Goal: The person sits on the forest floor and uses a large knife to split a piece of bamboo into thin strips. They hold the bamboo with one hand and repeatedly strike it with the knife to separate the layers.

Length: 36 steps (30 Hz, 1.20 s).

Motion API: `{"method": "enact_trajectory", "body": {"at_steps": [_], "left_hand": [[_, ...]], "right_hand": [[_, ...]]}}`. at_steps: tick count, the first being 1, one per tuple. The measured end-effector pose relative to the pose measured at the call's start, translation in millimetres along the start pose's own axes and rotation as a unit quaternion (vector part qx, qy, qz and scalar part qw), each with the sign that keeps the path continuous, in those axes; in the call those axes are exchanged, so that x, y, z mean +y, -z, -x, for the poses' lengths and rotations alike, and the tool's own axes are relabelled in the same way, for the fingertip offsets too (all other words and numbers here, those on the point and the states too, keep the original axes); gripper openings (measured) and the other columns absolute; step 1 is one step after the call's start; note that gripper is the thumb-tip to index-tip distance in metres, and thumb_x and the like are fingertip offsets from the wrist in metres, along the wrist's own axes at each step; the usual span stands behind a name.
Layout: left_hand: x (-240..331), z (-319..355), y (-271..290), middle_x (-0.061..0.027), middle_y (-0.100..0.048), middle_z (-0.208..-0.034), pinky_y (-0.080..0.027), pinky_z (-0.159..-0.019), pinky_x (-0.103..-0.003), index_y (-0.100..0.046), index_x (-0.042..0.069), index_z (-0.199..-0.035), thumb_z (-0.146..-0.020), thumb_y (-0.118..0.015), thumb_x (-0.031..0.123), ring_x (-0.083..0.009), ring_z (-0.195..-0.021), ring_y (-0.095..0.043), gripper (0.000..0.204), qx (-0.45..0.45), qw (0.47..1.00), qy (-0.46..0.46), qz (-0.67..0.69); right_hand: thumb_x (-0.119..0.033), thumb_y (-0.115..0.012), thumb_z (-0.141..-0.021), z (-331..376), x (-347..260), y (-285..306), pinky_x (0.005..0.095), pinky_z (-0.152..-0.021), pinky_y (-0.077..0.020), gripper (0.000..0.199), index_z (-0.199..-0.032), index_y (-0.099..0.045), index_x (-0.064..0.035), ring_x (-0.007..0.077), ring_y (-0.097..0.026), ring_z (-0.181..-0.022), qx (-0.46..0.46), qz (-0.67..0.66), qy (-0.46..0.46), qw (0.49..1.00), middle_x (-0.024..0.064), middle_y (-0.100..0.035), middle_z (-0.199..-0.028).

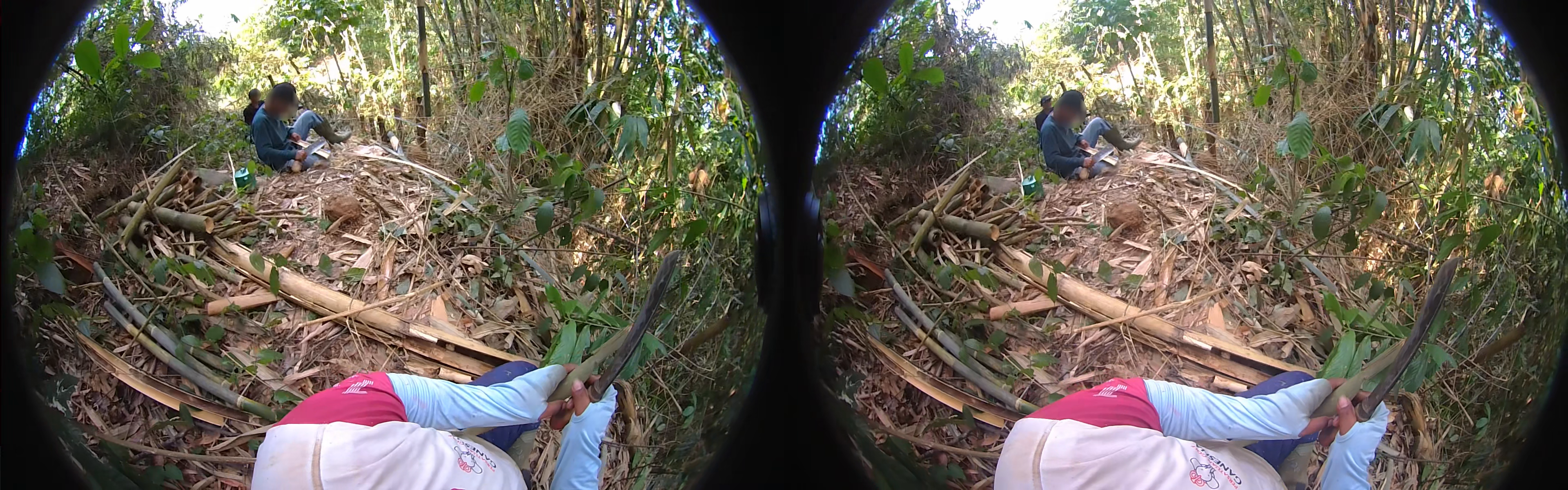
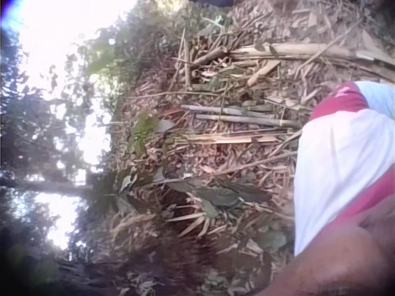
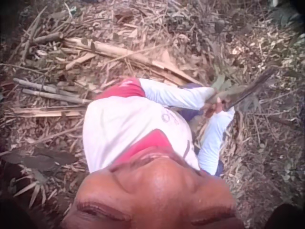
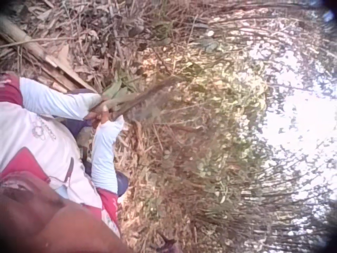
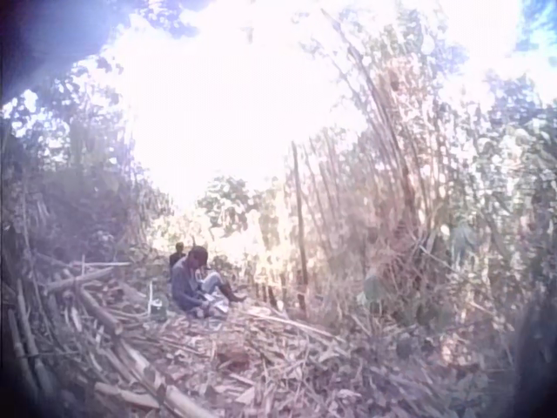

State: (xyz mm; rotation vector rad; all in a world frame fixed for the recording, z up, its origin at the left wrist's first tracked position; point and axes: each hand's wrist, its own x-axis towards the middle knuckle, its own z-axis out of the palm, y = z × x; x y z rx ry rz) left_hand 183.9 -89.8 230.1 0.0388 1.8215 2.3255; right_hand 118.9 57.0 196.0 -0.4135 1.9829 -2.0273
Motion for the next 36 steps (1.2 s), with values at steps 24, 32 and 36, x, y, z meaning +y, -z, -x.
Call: {"method": "enact_trajectory", "body": {"at_steps": [24, 32, 36], "left_hand": [[-23, 3, 30, -0.0051, -0.052, -0.078, -0.045, -0.062, -0.027, -0.049, 0.002, -0.104, -0.08, -0.065, 0.026, -0.0134, -0.072, -0.052, 0.038, 0.122, 0.987, -0.078, -0.071], [-14, -7, 23, -0.0049, -0.053, -0.076, -0.043, -0.064, -0.03, -0.053, 0.002, -0.096, -0.08, -0.071, 0.024, -0.0153, -0.071, -0.05, 0.032, 0.162, 0.95, -0.188, -0.189], [-23, -15, 20, -0.0038, -0.051, -0.075, -0.041, -0.063, -0.029, -0.053, 0.002, -0.093, -0.082, -0.068, 0.018, -0.0138, -0.071, -0.047, 0.024, 0.164, 0.954, -0.188, -0.168]], "right_hand": [[-0.008, -0.064, -0.086, 19, -45, 55, 0.0237, -0.06, -0.0423, 0.018, -0.096, -0.05, -0.0041, 0.0085, -0.044, -0.063, 0.071, 0.28, 0.1, 0.952, 0.0001, -0.044, -0.076], [-0.008, -0.065, -0.085, 16, -42, 66, 0.0227, -0.056, -0.036, 0.017, -0.091, -0.049, -0.0056, 0.0074, -0.042, -0.061, 0.084, 0.322, 0.167, 0.928, -0.0012, -0.044, -0.073], [-0.007, -0.065, -0.084, 22, -43, 59, 0.0216, -0.054, -0.0329, 0.017, -0.089, -0.049, -0.0054, 0.0064, -0.041, -0.061, 0.083, 0.327, 0.124, 0.933, -0.0026, -0.043, -0.07]]}}
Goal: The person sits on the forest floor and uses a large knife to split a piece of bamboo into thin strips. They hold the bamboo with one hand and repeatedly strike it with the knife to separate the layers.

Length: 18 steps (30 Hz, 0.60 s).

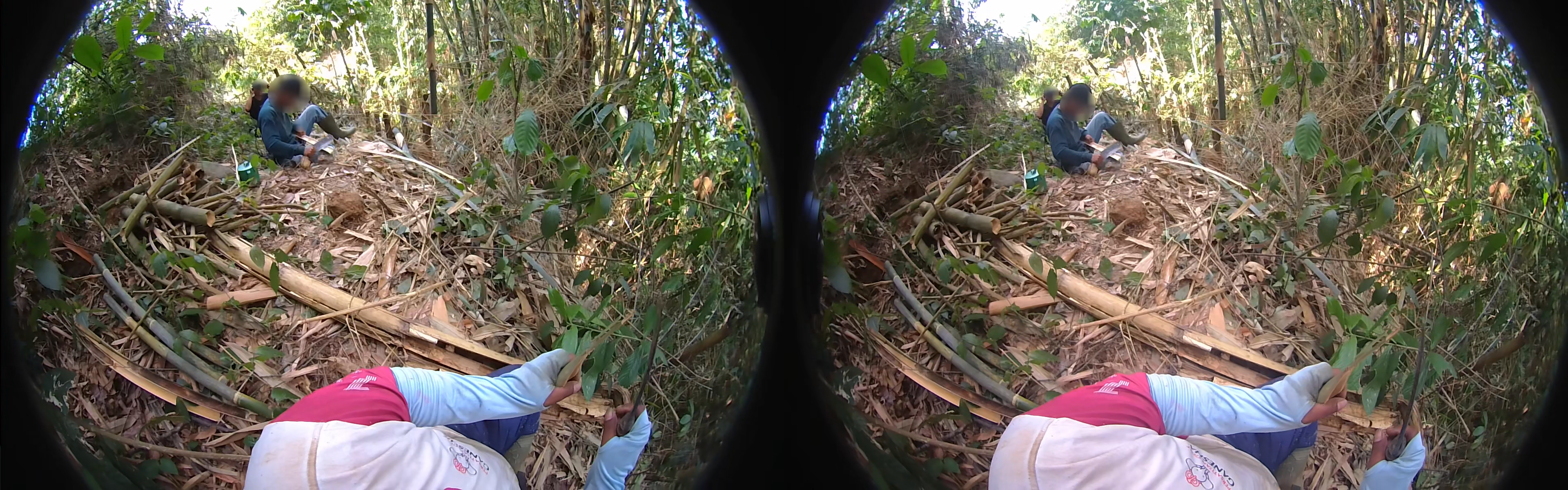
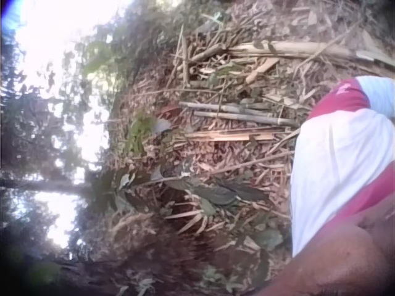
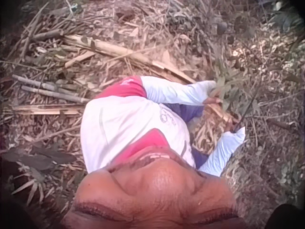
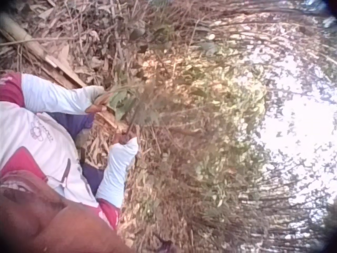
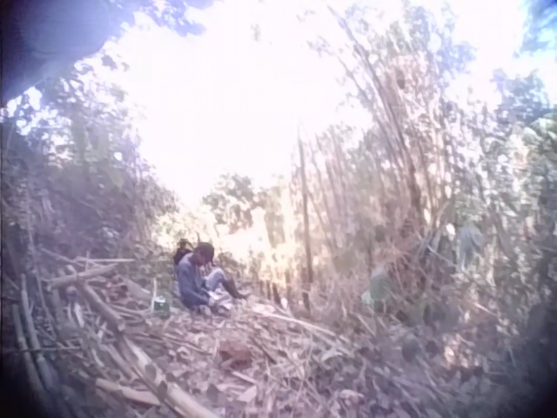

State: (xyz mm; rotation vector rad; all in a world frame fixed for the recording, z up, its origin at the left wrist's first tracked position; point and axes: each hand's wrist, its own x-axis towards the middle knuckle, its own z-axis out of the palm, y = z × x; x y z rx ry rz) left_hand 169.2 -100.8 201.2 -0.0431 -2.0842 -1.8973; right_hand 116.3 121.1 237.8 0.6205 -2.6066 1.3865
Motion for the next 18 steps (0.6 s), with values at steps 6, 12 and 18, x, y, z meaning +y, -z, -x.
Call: {"method": "enact_trajectory", "body": {"at_steps": [6, 12, 18], "left_hand": [[-9, -12, -5, 0.0009, -0.052, -0.077, -0.042, -0.06, -0.025, -0.052, 0.003, -0.095, -0.084, -0.068, 0.018, -0.0086, -0.068, -0.048, 0.024, -0.047, 0.988, 0.119, 0.082], [-21, -7, -19, -0.0044, -0.059, -0.086, -0.049, -0.078, -0.027, -0.056, 0.001, -0.105, -0.089, -0.063, 0.017, -0.0112, -0.084, -0.056, 0.024, -0.03, 0.992, 0.007, 0.125], [-80, -10, -36, -0.0044, -0.057, -0.086, -0.046, -0.071, -0.025, -0.053, 0.005, -0.096, -0.093, -0.054, 0.023, -0.0124, -0.077, -0.055, 0.018, -0.119, 0.695, 0.174, 0.687]], "right_hand": [[-0.005, -0.071, -0.076, -8, 12, 6, 0.0276, -0.051, -0.0431, 0.022, -0.092, -0.055, -0.002, 0.0148, -0.054, -0.054, 0.009, 0.067, 0.07, 0.995, 0.006, -0.056, -0.067], [-0.002, -0.073, -0.061, -16, -30, 4, 0.0343, -0.062, -0.0499, 0.032, -0.091, -0.062, -0.0028, 0.0296, -0.063, -0.068, -0.013, 0.155, 0.16, 0.975, 0.0137, -0.064, -0.077], [-0.022, -0.069, -0.065, -30, -39, 6, 0.0432, -0.076, -0.0431, 0.038, -0.103, -0.066, -0.0168, 0.0287, -0.064, -0.077, -0.19, 0.366, 0.076, 0.908, 0.0073, -0.065, -0.077]]}}
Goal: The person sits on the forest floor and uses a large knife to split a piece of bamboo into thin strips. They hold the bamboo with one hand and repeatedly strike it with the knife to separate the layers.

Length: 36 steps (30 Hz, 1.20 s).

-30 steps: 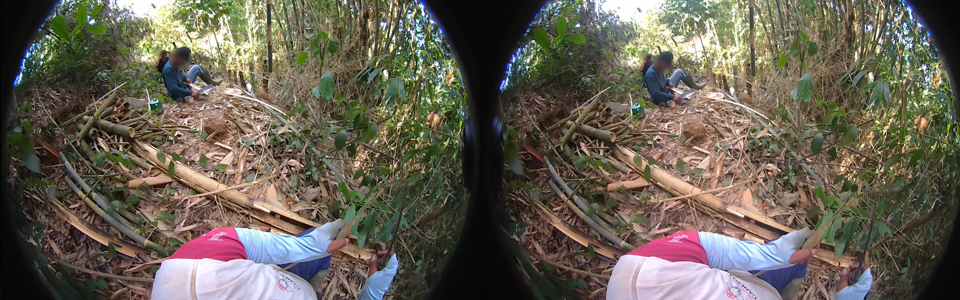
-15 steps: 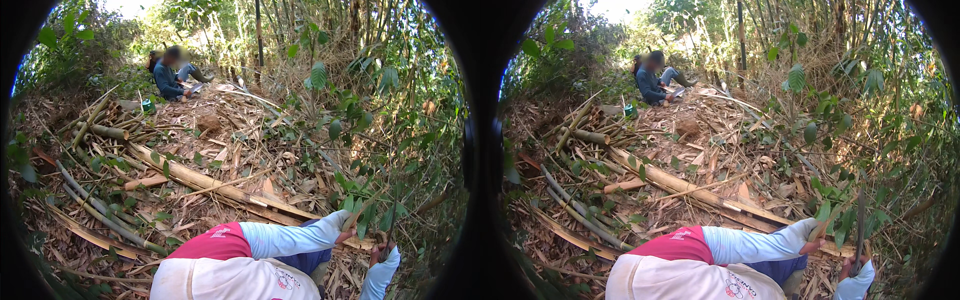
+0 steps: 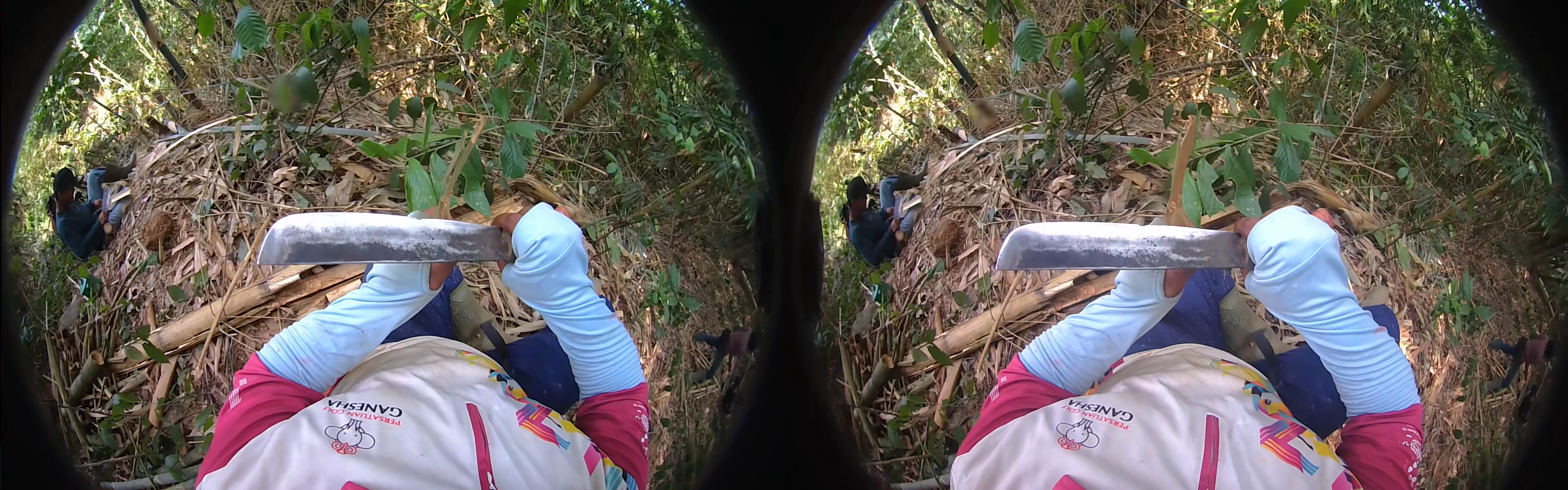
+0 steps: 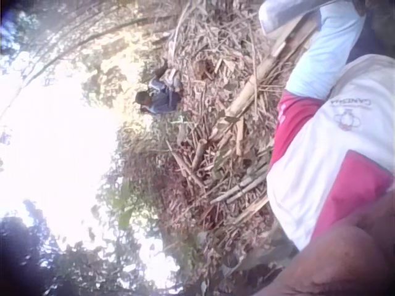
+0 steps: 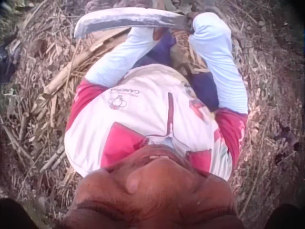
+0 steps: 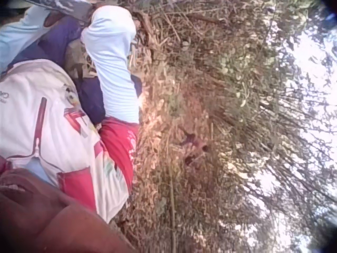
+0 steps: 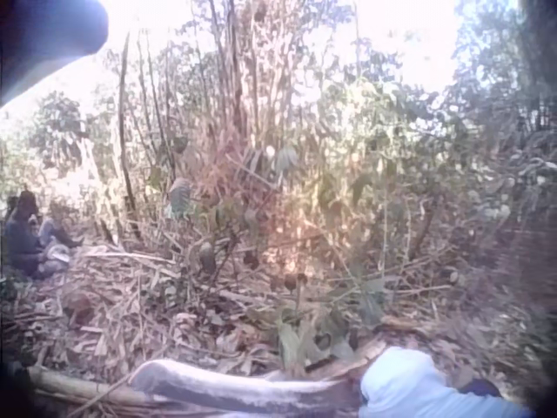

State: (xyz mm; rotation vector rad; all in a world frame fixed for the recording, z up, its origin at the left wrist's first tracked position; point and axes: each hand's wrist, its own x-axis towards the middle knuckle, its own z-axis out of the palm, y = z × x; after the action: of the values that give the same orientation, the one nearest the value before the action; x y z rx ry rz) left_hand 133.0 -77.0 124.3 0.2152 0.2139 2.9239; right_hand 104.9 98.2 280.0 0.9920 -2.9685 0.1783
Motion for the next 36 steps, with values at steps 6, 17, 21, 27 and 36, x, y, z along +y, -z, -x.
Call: {"method": "enact_trajectory", "body": {"at_steps": [6, 17, 21, 27, 36], "left_hand": [[-14, -1, -9, -0.0108, -0.058, -0.101, -0.047, -0.09, -0.034, -0.049, 0.002, -0.109, -0.094, -0.05, 0.026, -0.0196, -0.095, -0.058, 0.029, -0.054, 0.996, 0.028, 0.059], [-24, 0, -27, -0.0133, -0.06, -0.104, -0.052, -0.083, -0.032, -0.048, -0.001, -0.117, -0.094, -0.048, 0.026, -0.0219, -0.091, -0.062, 0.035, -0.065, 0.97, 0.174, 0.157], [-29, -2, -41, -0.015, -0.059, -0.108, -0.055, -0.081, -0.035, -0.044, 0.001, -0.124, -0.093, -0.049, 0.023, -0.0243, -0.092, -0.064, 0.038, 0.101, 0.938, 0.22, 0.246], [-51, 2, -1, -0.015, -0.057, -0.117, -0.05, -0.09, -0.036, -0.04, 0.0, -0.131, -0.096, -0.037, 0.024, -0.0235, -0.102, -0.061, 0.043, 0.019, 0.984, 0.142, 0.109], [-73, 5, 27, -0.0114, -0.06, -0.107, -0.052, -0.085, -0.032, -0.049, 0.002, -0.118, -0.096, -0.044, 0.023, -0.0199, -0.096, -0.062, 0.03, 0.1, 0.981, 0.032, 0.163]], "right_hand": [[-0.02, -0.067, -0.065, 0, 5, -4, 0.0447, -0.072, -0.0418, 0.036, -0.101, -0.067, -0.0163, 0.0279, -0.063, -0.075, 0.04, 0.055, 0.06, 0.996, 0.0063, -0.064, -0.073], [-0.02, -0.066, -0.064, 11, 8, 12, 0.0445, -0.07, -0.0425, 0.032, -0.095, -0.067, -0.0135, 0.0264, -0.062, -0.067, 0.041, 0.084, 0.077, 0.993, 0.0061, -0.063, -0.066], [-0.02, -0.066, -0.063, 14, 13, 13, 0.043, -0.07, -0.044, 0.031, -0.094, -0.067, -0.0129, 0.0288, -0.062, -0.068, 0.057, 0.083, 0.098, 0.99, 0.0092, -0.063, -0.068], [-0.016, -0.067, -0.059, 21, 17, 15, 0.04, -0.068, -0.048, 0.033, -0.091, -0.066, -0.0115, 0.0313, -0.062, -0.072, -0.031, 0.036, 0.021, 0.999, 0.0114, -0.064, -0.078], [-0.012, -0.07, -0.059, 5, 38, -4, 0.0379, -0.07, -0.0506, 0.031, -0.09, -0.065, -0.0076, 0.0333, -0.062, -0.079, -0.044, -0.023, -0.054, 0.997, 0.0128, -0.064, -0.08]]}}
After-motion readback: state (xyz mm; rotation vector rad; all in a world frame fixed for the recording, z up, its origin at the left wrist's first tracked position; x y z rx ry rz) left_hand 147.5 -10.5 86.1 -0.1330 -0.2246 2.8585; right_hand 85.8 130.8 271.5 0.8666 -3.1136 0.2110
